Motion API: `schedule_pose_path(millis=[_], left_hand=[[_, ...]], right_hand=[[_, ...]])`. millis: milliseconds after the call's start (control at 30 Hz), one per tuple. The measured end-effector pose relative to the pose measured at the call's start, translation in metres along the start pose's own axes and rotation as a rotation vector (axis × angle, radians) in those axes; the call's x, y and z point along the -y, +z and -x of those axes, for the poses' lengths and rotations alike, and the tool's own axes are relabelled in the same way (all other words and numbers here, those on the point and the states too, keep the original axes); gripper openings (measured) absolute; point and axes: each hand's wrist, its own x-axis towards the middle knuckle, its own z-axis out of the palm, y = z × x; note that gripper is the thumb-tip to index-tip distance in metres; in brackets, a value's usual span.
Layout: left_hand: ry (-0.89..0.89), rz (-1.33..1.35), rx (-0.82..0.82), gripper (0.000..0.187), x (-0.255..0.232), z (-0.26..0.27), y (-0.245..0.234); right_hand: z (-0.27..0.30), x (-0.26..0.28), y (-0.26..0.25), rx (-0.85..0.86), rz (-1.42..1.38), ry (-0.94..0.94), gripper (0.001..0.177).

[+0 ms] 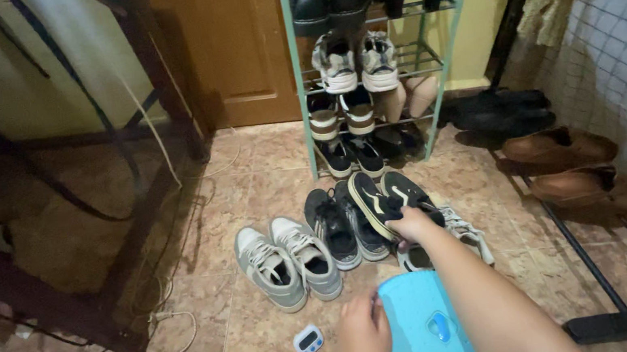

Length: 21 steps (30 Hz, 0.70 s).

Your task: The person removes the laces from a black sneaker, then re-laces it by threading the laces through the eyelets and tying a knot. The shoe is held on a blue stool during the process.

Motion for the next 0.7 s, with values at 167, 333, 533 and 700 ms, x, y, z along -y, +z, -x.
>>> schedule_pose_path(millis=[167, 333, 533, 700], left_hand=[[0.022, -0.033, 0.027, 0.025, 0.008, 0.002, 0.004], [-0.061, 0.035, -0.032, 0.026, 0.01, -0.004, 0.002], [-0.127, 0.14, -0.221, 0.029, -0.024, -0.02, -0.046], [0.31, -0.04, -0.393, 0.028, -0.076, -0.011, -0.09]], right_hand=[[0.003, 0.007, 0.009, -0.112, 0.147, -0.059, 0.053], [0.066, 0.023, -0.018, -0.384, 0.211, -0.388, 0.039], [0.209, 0.007, -0.091, -0.485, 0.515, -0.707, 0.027], [0.278, -0.029, -0.146, -0.601, 0.647, -0.953, 0.032]])
